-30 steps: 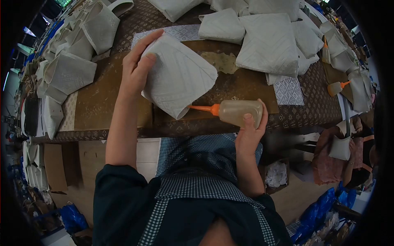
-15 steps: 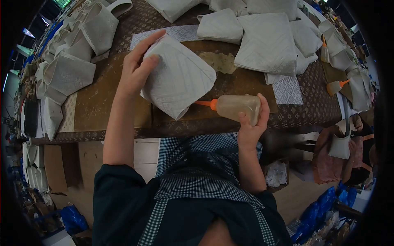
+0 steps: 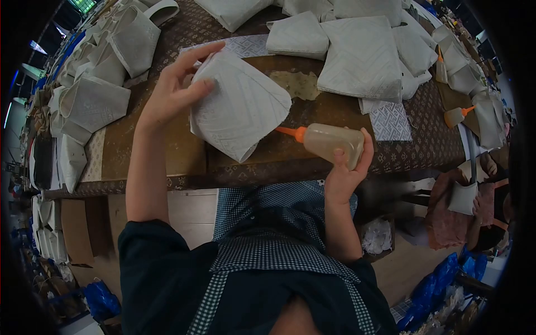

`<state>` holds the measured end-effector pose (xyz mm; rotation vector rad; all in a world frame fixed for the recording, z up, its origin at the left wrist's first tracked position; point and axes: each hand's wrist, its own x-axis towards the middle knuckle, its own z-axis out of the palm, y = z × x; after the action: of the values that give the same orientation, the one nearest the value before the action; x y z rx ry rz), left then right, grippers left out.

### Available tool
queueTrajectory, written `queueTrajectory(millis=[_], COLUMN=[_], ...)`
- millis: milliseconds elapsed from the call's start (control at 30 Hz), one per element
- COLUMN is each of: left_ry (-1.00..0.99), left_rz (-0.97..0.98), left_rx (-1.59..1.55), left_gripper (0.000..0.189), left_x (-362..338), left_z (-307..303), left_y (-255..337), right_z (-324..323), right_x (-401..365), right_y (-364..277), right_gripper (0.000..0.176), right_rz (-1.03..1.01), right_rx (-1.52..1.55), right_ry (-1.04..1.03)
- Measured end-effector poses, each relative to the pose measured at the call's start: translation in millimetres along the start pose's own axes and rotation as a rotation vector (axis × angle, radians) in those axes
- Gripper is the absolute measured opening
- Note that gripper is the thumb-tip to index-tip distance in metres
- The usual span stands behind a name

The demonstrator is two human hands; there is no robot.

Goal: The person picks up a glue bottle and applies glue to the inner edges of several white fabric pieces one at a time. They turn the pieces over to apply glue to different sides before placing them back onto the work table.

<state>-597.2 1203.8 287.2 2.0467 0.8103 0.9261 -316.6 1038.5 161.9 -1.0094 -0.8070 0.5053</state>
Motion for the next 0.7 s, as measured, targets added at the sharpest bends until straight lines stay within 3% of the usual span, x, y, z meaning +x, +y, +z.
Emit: queueTrajectory(millis=[133,333,467,567,633,700], left_ry=[-0.015,0.198,0.269,0.37,0.364,0.52], left_rz=[0.047,0.218,0.101,-0.027,-0.09,-0.131], left_rx=[0.06,-0.044,-0.095,-0.338,-0.381,-0.353], left_gripper=[0.065,0.064,0.072,0.074,0.07,0.055], left_x=[0.9,-25.2,-74.9,-116.0,-135.0,-151.1], left_z=[-9.9,7.3,14.4,31.7,39.9,52.4], left_y=[2.4,-12.7,-24.5,-21.4,-20.7,-47.9], right_z=[-9.3,-8.4,-13.8,-10.8,-7.9,-2.5], right_x=[-2.5,-8.4,-2.7,1.3,1.1,-0.6], right_y=[-2.8,-11.1,-7.7,-8.7,-7.9,-6.6], right_gripper=[0.072,0.074,0.07,0.071,0.072,0.073], right_rz=[0.042,0.105,0.048,0.041,0.029,-0.002], right_rx=[0.026,0.172,0.127,0.088,0.061,0.077], right_ry=[0.01,0.09,0.103,0.084,0.048,0.04])
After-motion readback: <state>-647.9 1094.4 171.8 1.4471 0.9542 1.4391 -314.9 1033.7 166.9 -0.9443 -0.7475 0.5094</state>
